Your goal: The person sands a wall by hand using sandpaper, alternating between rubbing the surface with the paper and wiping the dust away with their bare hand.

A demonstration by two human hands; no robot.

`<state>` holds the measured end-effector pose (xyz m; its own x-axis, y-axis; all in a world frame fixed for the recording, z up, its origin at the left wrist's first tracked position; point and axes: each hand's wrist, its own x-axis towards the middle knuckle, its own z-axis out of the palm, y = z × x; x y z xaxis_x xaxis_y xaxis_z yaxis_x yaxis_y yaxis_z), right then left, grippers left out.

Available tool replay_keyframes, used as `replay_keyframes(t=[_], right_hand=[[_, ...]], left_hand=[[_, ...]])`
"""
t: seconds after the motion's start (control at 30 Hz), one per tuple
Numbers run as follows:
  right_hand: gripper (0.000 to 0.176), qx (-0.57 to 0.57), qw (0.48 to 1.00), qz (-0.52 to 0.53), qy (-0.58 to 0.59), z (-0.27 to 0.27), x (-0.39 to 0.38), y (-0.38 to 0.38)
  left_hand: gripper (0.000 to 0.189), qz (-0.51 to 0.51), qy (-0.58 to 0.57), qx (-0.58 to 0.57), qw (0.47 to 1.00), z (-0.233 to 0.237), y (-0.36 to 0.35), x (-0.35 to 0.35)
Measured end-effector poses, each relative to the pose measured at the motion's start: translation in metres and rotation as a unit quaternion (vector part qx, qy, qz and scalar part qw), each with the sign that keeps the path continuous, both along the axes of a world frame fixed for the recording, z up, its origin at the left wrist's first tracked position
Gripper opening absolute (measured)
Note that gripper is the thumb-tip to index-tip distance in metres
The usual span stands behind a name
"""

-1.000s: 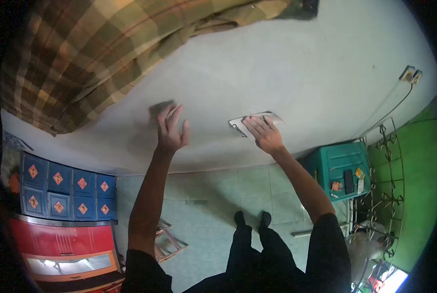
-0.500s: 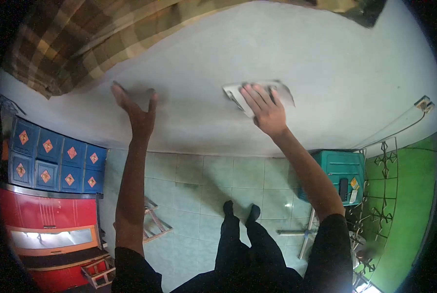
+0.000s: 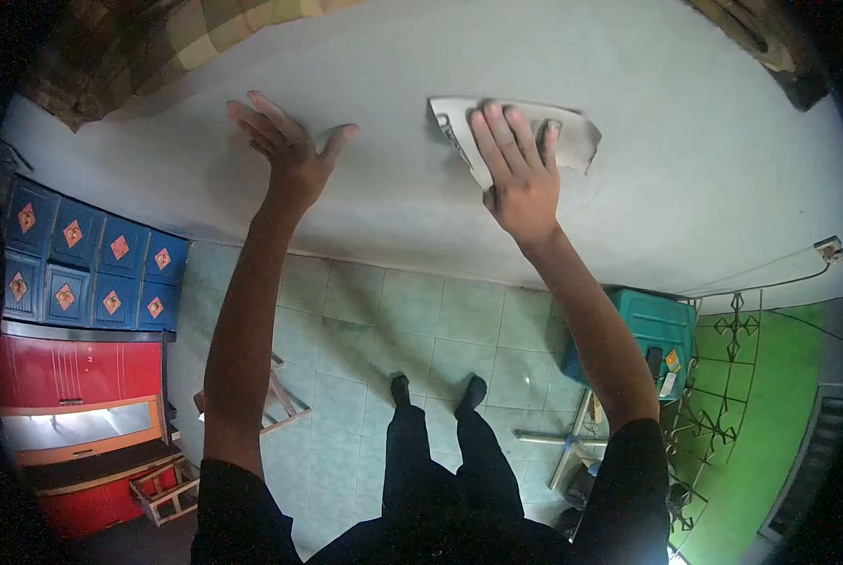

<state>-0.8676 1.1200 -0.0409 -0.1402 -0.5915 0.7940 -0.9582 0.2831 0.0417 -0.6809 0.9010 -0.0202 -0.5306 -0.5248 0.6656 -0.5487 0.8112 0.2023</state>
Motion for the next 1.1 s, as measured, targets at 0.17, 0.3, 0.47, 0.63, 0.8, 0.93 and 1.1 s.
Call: replay_keyframes(t=[0.17,0.3,0.47,0.63,0.8,0.93,1.1], right_hand=[[0.078,0.139,0.990,0.017,-0.010,-0.077,-0.011,0.024],[0.070,0.076,0.997,-0.007,-0.010,-0.061,0.001,-0.004],[0.057,-0.106,0.994,-0.004,0.029,0.031,0.046,-0.075],[0.065,0.073,0.995,-0.045,-0.048,-0.113,0.058,-0.049],[0.053,0.008,0.994,-0.090,-0.056,-0.157,0.076,-0.068],[0.049,-0.047,0.997,-0.052,-0.039,-0.079,0.098,-0.112],[0.050,-0.076,0.994,-0.046,-0.064,-0.139,0.095,-0.109]], left_hand=[[0.120,-0.051,0.036,-0.049,0.997,0.001,-0.002,0.017],[0.113,-0.060,0.076,-0.181,0.979,-0.010,-0.052,0.058],[0.116,-0.074,0.096,-0.166,0.979,0.014,-0.105,0.099],[0.125,-0.073,-0.013,-0.165,0.984,0.011,-0.123,0.111],[0.132,0.051,-0.190,-0.094,0.976,0.023,-0.111,0.110],[0.133,0.049,-0.177,-0.097,0.978,0.019,-0.114,0.109],[0.131,-0.062,-0.088,-0.177,0.978,0.007,-0.129,0.108]])
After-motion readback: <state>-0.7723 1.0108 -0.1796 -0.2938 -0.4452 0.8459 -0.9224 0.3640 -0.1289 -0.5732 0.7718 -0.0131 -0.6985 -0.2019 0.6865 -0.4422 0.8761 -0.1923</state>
